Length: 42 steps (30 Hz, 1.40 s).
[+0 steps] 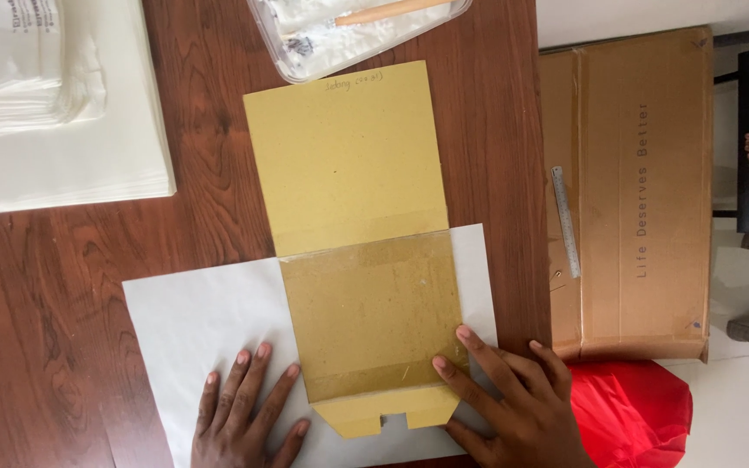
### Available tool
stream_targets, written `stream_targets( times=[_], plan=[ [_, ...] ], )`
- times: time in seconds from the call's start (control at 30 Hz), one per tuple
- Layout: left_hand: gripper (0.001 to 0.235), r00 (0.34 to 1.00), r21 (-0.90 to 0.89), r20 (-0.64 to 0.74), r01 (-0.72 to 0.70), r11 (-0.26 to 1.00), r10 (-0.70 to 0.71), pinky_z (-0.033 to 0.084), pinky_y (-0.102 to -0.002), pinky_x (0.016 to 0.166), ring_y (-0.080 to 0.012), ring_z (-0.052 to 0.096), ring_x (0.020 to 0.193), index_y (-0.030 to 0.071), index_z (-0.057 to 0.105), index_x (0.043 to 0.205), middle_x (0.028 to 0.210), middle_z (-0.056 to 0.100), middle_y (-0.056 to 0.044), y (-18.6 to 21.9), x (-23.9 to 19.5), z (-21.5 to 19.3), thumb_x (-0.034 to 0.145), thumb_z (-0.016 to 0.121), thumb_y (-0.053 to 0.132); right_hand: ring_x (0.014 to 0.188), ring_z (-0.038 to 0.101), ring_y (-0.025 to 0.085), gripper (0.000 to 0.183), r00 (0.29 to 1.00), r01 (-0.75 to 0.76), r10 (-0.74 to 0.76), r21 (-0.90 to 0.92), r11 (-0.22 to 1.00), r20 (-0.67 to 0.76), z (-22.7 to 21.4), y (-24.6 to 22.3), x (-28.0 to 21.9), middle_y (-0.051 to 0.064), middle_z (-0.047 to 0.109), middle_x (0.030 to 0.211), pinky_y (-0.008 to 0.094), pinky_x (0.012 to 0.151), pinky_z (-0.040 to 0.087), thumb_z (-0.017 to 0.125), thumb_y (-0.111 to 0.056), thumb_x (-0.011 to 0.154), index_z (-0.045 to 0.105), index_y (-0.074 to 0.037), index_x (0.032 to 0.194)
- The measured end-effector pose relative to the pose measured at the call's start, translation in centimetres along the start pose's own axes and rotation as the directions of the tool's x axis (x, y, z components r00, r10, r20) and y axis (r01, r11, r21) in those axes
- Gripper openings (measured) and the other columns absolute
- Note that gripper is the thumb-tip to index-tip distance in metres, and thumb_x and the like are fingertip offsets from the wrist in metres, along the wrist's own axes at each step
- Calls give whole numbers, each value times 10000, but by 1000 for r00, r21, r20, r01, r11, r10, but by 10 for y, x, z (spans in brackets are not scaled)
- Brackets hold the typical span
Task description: Assembling a paper bag by folding paper around a template and applying glue.
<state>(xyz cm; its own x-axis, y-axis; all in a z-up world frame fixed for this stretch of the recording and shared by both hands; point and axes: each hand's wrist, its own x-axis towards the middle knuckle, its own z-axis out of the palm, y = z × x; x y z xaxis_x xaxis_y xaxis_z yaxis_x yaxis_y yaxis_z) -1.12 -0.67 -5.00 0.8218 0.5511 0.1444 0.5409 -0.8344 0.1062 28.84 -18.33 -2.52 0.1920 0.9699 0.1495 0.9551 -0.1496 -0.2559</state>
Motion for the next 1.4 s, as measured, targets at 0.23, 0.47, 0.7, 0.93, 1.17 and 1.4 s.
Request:
stream_targets(
  times=[0.23,0.47,0.7,0.93,1.17,1.4],
  plan=[
    [677,993,-18,83,83,996,-81,295,-466,1243,-285,395,1527,261,505,1513,1646,404,-112,-1,6,-17,919,574,579,1107,611,172,602,1000,4,-4,-13,1000,-19,-2,-4,1,14,565,1506,472,1107,368,715,-610,831,629,-340,1363],
    [791,973,67,54,221,973,-224,207,-487,1276,-320,304,1573,240,380,1604,1694,327,-133,-25,-18,-35,935,504,644,1101,621,243,544,995,59,-64,-76,995,-72,-2,-8,3,75,589,1498,491,1106,369,648,-628,868,706,-291,1292],
    [757,964,74,-25,266,961,-265,226,-493,1266,-300,307,1568,232,374,1606,1685,339,-120,-33,-26,-39,971,467,633,1270,635,286,481,967,198,-210,-96,976,-146,-6,-13,-2,70,652,1421,514,1094,350,634,-618,878,722,-297,1224],
    [675,958,33,-154,250,968,-242,292,-510,1238,-295,395,1520,217,474,1532,1637,408,-114,-31,-30,-39,968,567,573,1436,520,260,530,972,189,-201,-98,977,-122,-1,-18,-14,105,576,1519,544,1169,359,658,-541,882,674,-238,1316],
    [264,647,-84,-576,561,823,-500,374,-416,1021,-271,596,1056,138,753,1120,1253,680,-95,13,-85,-10,922,807,304,1479,488,284,509,980,142,-146,-39,989,-132,5,-20,-16,126,546,1551,602,1193,347,675,-490,884,663,-215,1314],
    [304,602,-2,-524,706,708,-602,327,-424,1019,-275,600,1128,228,758,1182,1312,657,-31,23,-83,-17,953,768,427,1465,512,275,514,974,146,-151,-43,988,-169,9,-19,-19,103,541,1565,577,1193,347,680,-483,891,657,-235,1340]
  ],
)
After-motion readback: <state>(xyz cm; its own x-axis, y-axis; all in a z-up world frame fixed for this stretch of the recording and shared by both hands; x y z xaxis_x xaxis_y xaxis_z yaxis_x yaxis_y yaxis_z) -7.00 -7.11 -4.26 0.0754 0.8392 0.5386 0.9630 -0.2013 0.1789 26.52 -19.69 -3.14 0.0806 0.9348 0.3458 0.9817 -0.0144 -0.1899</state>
